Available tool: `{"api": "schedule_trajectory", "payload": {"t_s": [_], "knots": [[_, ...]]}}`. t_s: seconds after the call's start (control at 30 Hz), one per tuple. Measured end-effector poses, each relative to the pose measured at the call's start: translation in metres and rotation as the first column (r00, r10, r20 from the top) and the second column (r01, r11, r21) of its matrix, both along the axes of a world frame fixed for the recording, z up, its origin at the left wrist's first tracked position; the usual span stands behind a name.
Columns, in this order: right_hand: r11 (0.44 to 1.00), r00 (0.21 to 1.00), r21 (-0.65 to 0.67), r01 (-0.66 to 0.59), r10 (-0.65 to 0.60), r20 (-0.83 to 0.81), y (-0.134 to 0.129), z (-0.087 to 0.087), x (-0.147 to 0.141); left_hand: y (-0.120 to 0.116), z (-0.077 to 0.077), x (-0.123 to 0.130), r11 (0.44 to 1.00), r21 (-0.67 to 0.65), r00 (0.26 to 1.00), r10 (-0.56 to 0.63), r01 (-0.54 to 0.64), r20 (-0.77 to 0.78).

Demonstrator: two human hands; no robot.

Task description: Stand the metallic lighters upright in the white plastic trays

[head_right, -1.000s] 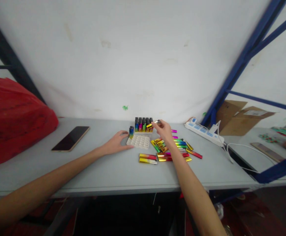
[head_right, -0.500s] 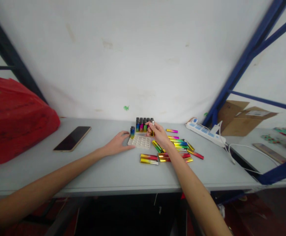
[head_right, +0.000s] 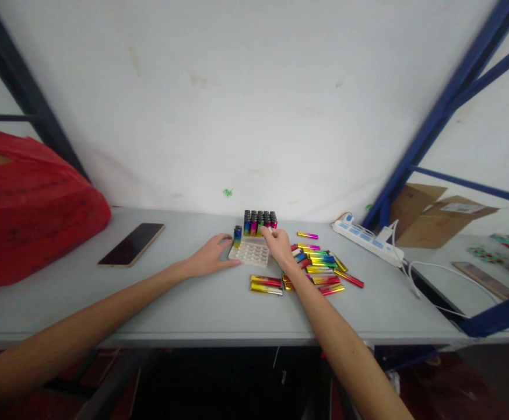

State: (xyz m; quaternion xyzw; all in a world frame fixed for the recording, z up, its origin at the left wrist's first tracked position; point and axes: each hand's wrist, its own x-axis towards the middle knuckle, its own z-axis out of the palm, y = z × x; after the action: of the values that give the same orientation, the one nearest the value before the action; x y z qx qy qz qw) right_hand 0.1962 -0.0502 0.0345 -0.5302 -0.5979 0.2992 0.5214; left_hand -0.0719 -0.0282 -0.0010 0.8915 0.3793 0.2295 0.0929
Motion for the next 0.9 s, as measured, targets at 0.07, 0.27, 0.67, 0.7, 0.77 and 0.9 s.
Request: {"api": "schedule_trajectory", "payload": {"t_s": [0.07, 0.27, 0.67, 0.7, 0.77, 0.9], "knots": [[0.995, 0.992, 0.041, 0.089, -0.092, 0.081, 0.001, -0.001, 0.001, 0.001, -0.001, 0.000, 1.000, 0.004, 1.000, 0.002, -0.002, -0.001], [0.990, 0.981, 0.089, 0.113, -0.126, 0.150, 0.004, -0.001, 0.002, 0.001, -0.002, 0.001, 1.000, 0.012, 1.000, -0.010, 0.010, 0.002], [0.927, 0.887, 0.156, -0.342, 0.264, 0.379, -0.010, 0.008, -0.005, 0.002, 0.011, -0.013, 0.993, -0.066, 0.992, -0.100, 0.095, -0.073], [0.922, 0.867, 0.168, -0.348, 0.248, 0.432, -0.011, 0.008, -0.006, 0.003, 0.012, -0.015, 0.992, -0.075, 0.992, -0.106, 0.101, -0.071], [0.920, 0.844, 0.161, -0.358, 0.246, 0.476, -0.012, 0.008, -0.008, 0.005, 0.013, -0.017, 0.990, -0.090, 0.992, -0.110, 0.104, -0.059], [0.924, 0.856, 0.147, -0.353, 0.256, 0.449, -0.014, 0.008, -0.015, 0.007, 0.011, -0.018, 0.989, -0.102, 0.994, -0.107, 0.104, -0.023]]}}
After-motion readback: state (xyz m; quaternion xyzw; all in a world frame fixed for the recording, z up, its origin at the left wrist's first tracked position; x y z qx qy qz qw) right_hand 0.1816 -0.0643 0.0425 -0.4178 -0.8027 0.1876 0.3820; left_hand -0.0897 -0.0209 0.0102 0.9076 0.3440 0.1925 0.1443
